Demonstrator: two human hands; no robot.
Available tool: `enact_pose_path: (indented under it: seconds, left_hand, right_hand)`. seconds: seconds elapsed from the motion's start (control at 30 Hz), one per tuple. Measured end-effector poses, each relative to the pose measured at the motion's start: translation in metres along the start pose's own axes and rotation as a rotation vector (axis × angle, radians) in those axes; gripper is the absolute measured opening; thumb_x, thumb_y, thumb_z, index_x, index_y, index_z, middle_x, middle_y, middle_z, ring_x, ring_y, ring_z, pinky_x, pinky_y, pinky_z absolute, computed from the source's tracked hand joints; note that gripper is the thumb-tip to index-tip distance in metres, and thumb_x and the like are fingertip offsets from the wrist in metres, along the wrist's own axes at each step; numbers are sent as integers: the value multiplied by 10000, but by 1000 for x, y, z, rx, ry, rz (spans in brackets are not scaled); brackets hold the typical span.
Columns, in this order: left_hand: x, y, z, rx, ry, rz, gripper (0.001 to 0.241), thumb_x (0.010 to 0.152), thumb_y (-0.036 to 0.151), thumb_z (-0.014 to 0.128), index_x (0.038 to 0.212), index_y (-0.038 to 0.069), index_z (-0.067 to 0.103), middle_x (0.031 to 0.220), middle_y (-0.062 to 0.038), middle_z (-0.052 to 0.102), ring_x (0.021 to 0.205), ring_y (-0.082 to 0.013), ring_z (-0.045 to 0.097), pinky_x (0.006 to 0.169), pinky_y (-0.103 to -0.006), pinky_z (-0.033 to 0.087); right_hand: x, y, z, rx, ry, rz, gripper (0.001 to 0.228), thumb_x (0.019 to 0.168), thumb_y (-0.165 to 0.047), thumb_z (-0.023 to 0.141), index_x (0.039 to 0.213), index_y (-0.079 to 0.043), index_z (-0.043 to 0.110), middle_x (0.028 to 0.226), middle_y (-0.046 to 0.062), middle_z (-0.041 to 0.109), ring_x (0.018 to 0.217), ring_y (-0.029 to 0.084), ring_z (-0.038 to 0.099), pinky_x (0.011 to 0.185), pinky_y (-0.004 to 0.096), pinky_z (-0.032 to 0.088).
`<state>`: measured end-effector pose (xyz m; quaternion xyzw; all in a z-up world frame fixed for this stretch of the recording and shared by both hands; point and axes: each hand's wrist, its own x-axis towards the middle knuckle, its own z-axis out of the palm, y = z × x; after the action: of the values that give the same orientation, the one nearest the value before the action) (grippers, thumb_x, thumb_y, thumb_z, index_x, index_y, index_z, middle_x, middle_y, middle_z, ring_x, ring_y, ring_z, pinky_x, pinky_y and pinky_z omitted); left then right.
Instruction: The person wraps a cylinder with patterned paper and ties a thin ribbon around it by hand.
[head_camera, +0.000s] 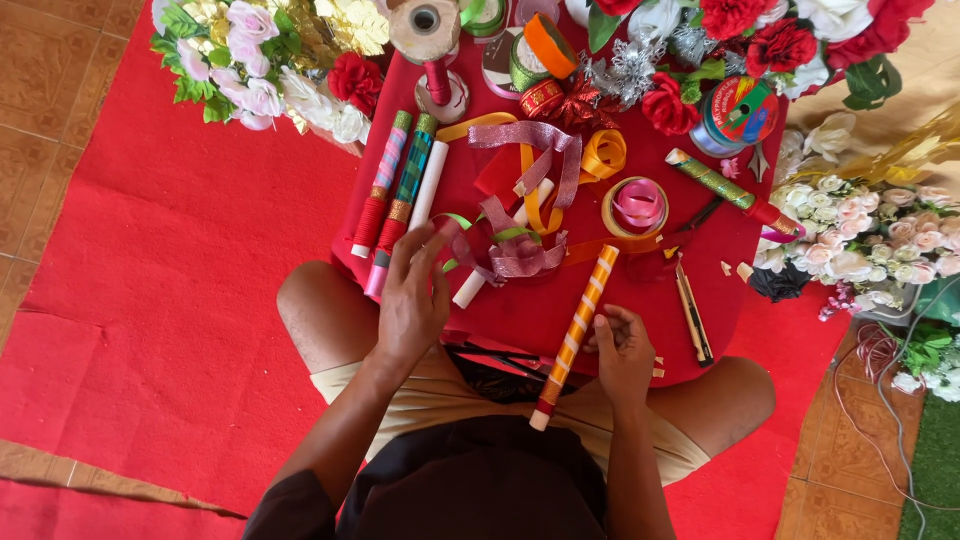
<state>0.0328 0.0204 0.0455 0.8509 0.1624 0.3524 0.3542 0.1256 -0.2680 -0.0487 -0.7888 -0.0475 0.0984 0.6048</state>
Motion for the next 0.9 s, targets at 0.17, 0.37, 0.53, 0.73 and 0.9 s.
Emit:
enact_pose_path:
  seconds: [0.17, 0.37, 0.53, 0.73, 0.9]
  left_hand:
    - [-17, -20, 32, 106, -22, 93, 588, 808, -27, 579, 1389, 64, 579, 1443, -236, 492, 1337, -470, 510, 1029, -505, 509]
    - [-18, -18, 61, 188, -69, 234, 391, 818, 169, 720, 1204, 123, 679, 1296, -107, 622, 1290, -379, 572, 1008, -479, 482]
    - [-18, -15, 66, 214, -95, 324, 178, 816, 209, 782, 990, 185, 749, 1112, -12, 690, 1244, -289, 610, 1047, -463, 446]
    - [-10, -25, 56, -154, -61, 142, 111, 864, 109, 778, 925, 199, 754, 962, 50, 742, 1052, -239, 695, 939, -372, 517]
    - [5, -23, 28, -798, 71, -344, 56, 1019, 50, 625, 1067, 25, 638, 945, -82, 677, 878, -162, 632, 807, -319, 518]
  right_hand:
    - [2, 4, 2, -14, 39, -38, 273, 1042, -144, 665, 1220, 61, 637, 879, 209, 646, 644, 206, 647, 524, 342, 618]
    - [1, 8, 2, -24, 60, -51, 245, 1026, -144, 677, 1174, 51, 664, 834, 200, 664, 602, 197, 642, 475, 321, 605]
    - [1, 8, 2, -26, 75, -59, 237, 1024, -144, 677, 1151, 56, 678, 820, 214, 673, 602, 206, 645, 459, 329, 602]
    - [0, 6, 2, -44, 72, -47, 247, 1020, -164, 684, 1136, 54, 696, 816, 216, 688, 602, 203, 652, 459, 326, 602]
    - [0, 7, 2, -40, 68, -62, 256, 1026, -181, 676, 1160, 37, 689, 821, 210, 691, 606, 195, 647, 465, 318, 601]
